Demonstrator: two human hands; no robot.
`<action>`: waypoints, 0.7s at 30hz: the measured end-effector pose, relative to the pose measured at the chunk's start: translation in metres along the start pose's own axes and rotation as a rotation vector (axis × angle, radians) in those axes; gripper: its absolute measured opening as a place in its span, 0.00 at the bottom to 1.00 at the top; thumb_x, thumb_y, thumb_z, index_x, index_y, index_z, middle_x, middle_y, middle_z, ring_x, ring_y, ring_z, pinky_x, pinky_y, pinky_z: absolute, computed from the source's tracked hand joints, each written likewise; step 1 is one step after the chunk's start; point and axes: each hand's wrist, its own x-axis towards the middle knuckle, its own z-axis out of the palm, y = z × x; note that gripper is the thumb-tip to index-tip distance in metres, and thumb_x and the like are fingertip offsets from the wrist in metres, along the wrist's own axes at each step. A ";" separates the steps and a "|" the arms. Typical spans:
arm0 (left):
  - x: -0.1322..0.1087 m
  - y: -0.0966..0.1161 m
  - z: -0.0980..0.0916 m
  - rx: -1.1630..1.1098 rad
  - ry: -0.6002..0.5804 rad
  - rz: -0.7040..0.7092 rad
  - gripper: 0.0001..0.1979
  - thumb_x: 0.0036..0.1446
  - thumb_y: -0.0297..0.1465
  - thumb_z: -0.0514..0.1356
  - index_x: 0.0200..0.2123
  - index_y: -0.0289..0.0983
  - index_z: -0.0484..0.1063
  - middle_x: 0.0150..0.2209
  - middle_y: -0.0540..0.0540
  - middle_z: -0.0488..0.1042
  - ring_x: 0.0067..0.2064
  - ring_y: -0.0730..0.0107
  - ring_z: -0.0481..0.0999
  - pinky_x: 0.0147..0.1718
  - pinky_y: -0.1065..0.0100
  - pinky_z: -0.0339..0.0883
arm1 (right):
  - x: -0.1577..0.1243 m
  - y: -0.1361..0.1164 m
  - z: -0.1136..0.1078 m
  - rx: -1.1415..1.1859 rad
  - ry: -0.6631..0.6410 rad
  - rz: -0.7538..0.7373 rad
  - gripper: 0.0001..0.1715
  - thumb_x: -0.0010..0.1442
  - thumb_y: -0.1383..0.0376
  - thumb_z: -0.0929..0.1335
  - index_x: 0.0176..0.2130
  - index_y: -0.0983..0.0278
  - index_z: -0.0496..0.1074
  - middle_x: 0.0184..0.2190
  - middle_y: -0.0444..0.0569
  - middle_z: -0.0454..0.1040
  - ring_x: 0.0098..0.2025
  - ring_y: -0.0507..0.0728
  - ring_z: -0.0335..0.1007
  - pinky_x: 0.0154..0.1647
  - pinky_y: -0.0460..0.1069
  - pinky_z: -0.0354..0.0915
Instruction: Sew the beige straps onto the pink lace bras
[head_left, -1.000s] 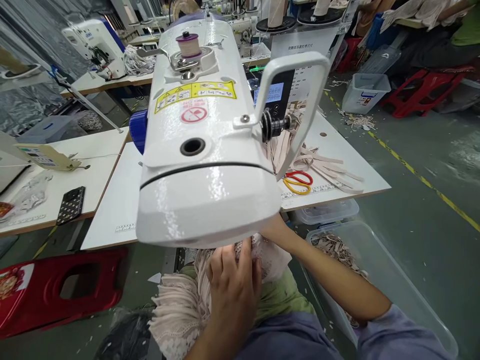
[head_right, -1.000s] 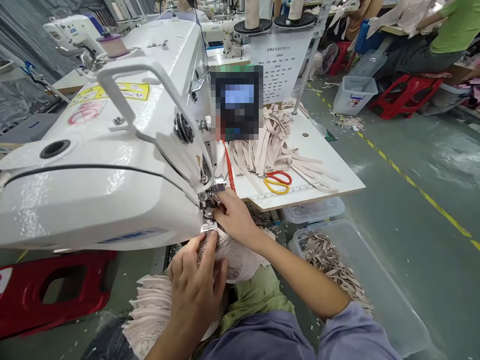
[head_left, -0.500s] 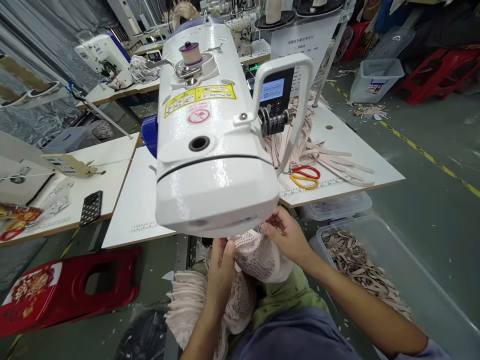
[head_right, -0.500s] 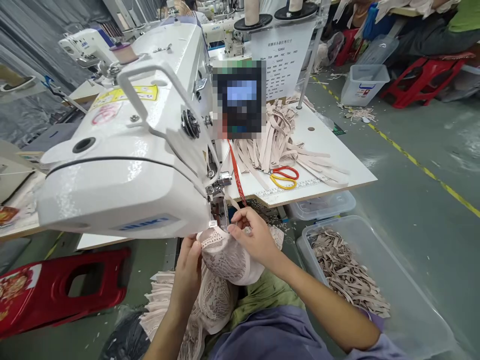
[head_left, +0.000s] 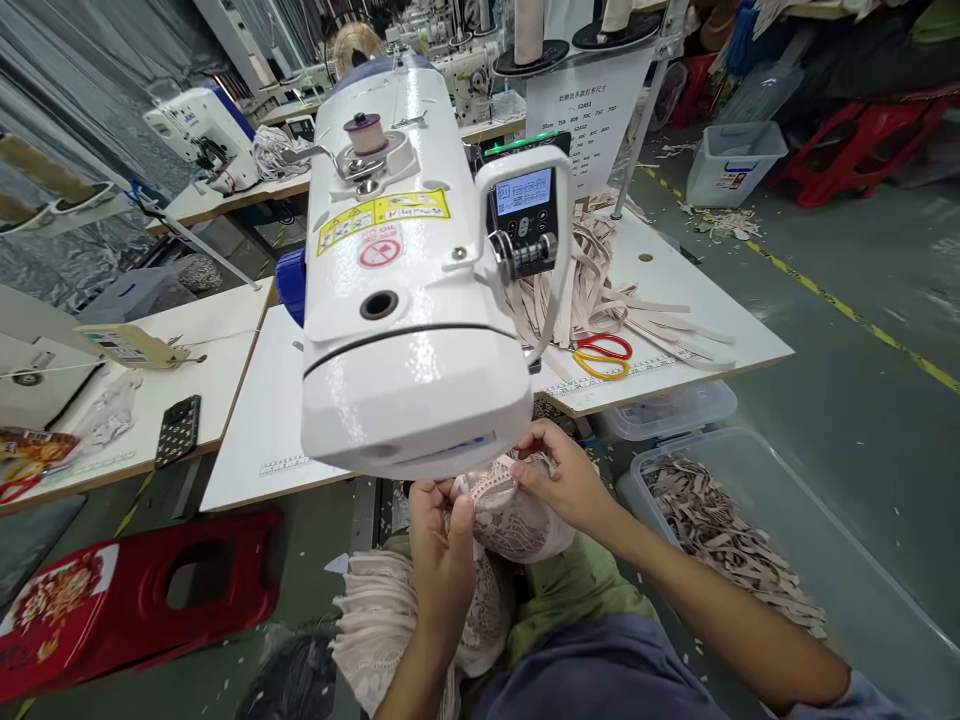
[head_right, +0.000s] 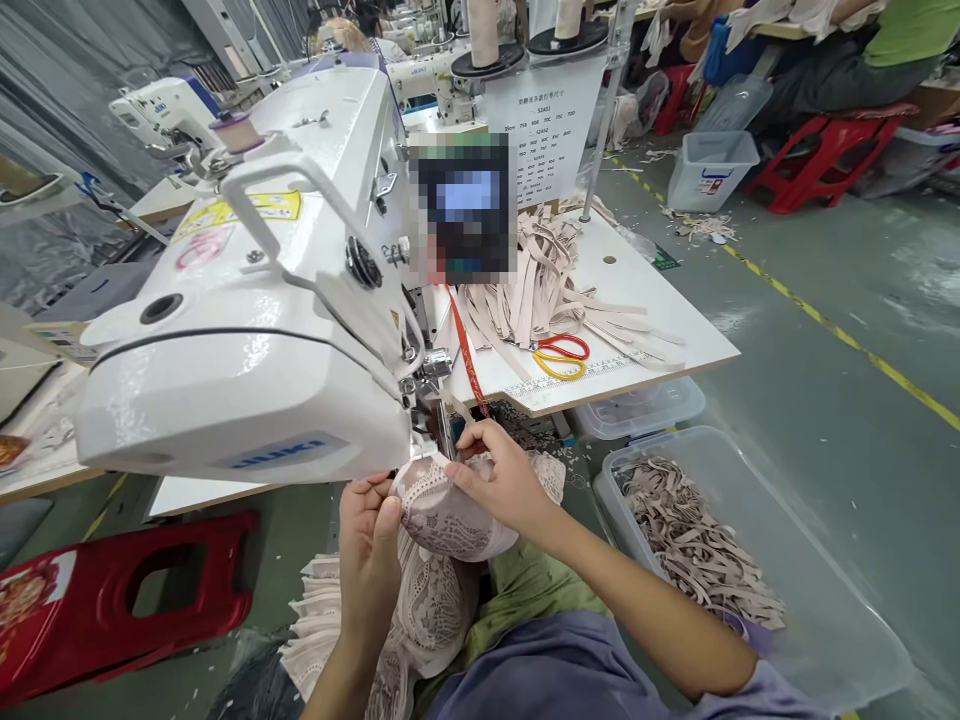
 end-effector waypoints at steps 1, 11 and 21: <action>0.000 0.000 -0.001 0.018 0.007 0.014 0.17 0.63 0.44 0.58 0.47 0.37 0.66 0.40 0.43 0.76 0.40 0.63 0.78 0.38 0.65 0.72 | 0.000 0.002 0.000 0.007 0.000 -0.001 0.17 0.60 0.51 0.69 0.39 0.61 0.66 0.38 0.49 0.72 0.39 0.57 0.70 0.42 0.51 0.67; 0.000 0.001 -0.003 0.144 0.041 0.070 0.16 0.62 0.42 0.59 0.45 0.37 0.66 0.35 0.46 0.72 0.35 0.68 0.75 0.34 0.69 0.69 | -0.012 0.027 -0.009 0.015 -0.042 -0.043 0.31 0.58 0.40 0.67 0.47 0.62 0.68 0.41 0.52 0.74 0.43 0.59 0.72 0.46 0.54 0.68; 0.010 0.000 -0.019 0.014 -0.103 -0.219 0.17 0.54 0.45 0.65 0.37 0.38 0.71 0.28 0.49 0.74 0.30 0.66 0.75 0.28 0.68 0.70 | -0.058 0.021 -0.022 -0.143 -0.307 -0.054 0.30 0.69 0.46 0.57 0.27 0.58 0.73 0.21 0.45 0.70 0.26 0.55 0.66 0.29 0.49 0.63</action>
